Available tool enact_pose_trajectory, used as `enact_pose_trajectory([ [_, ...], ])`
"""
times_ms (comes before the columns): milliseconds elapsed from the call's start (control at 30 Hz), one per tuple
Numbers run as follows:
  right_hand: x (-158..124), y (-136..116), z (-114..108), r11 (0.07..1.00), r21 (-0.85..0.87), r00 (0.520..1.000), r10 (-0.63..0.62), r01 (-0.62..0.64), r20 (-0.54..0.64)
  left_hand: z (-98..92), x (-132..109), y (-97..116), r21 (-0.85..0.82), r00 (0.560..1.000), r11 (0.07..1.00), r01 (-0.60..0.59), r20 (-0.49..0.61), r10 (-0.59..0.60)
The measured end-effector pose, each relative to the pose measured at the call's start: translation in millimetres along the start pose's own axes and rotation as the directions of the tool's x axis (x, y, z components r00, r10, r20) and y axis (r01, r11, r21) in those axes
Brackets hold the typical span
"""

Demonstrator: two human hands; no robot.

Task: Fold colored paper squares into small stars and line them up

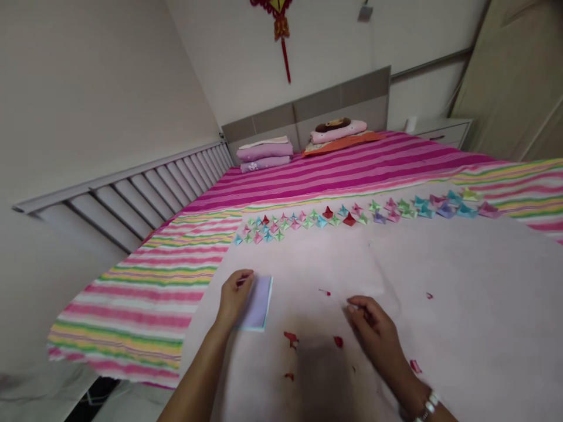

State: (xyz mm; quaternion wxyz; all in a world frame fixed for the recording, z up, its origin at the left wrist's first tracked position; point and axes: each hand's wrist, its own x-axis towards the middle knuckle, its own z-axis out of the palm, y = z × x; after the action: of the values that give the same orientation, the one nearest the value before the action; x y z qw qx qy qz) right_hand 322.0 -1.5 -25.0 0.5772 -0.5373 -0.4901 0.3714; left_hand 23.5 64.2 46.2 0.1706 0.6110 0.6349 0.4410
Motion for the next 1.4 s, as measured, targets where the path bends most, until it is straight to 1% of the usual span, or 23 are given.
enact_pose_trajectory([
  [67, 0.1, 0.6, 0.0, 1.0, -0.005, 1.0, 0.001, -0.001, 0.001, -11.1, -29.3, -11.1, -0.02, 0.999, 1.0, -0.019, 0.037, 0.02],
  [133, 0.1, 1.1, -0.2, 1.0, -0.017, 1.0, -0.007, 0.007, 0.009, -16.9, -51.3, -20.0, -0.034, 0.995, 0.998, -0.043, 0.087, 0.046],
  [200, 0.1, 1.1, -0.4, 0.999, -0.039, 1.0, -0.024, 0.024, 0.017, -19.2, -64.3, -26.6, -0.046, 0.986, 0.997, -0.063, 0.15, 0.069],
  [267, -0.3, 0.6, -0.6, 0.997, -0.066, 0.999, -0.036, 0.036, 0.014, -19.5, -69.7, -31.4, -0.058, 0.976, 0.996, -0.062, 0.205, 0.073],
  [400, -1.2, -0.6, -0.8, 0.993, -0.109, 0.999, -0.045, 0.045, -0.004, -17.4, -69.2, -36.7, -0.079, 0.967, 0.996, -0.028, 0.25, 0.048],
  [567, -0.8, -0.1, -0.2, 0.99, -0.123, 0.998, -0.064, 0.062, -0.011, -16.4, -68.5, -37.5, -0.1, 0.958, 0.995, 0.013, 0.285, 0.016],
  [833, 0.1, 2.1, -0.1, 0.988, -0.133, 0.997, -0.079, 0.076, -0.015, -16.4, -69.2, -35.2, -0.105, 0.957, 0.99, 0.097, 0.283, -0.063],
  [1167, 0.6, -1.1, -0.1, 0.984, -0.148, 0.995, -0.099, 0.094, -0.024, -16.6, -67.3, -37.2, -0.112, 0.949, 0.987, 0.117, 0.305, -0.078],
  [1400, 0.6, 0.4, 0.0, 0.988, -0.139, 0.997, -0.071, 0.068, -0.016, -17.1, -67.5, -36.6, -0.112, 0.949, 0.986, 0.124, 0.303, -0.085],
])
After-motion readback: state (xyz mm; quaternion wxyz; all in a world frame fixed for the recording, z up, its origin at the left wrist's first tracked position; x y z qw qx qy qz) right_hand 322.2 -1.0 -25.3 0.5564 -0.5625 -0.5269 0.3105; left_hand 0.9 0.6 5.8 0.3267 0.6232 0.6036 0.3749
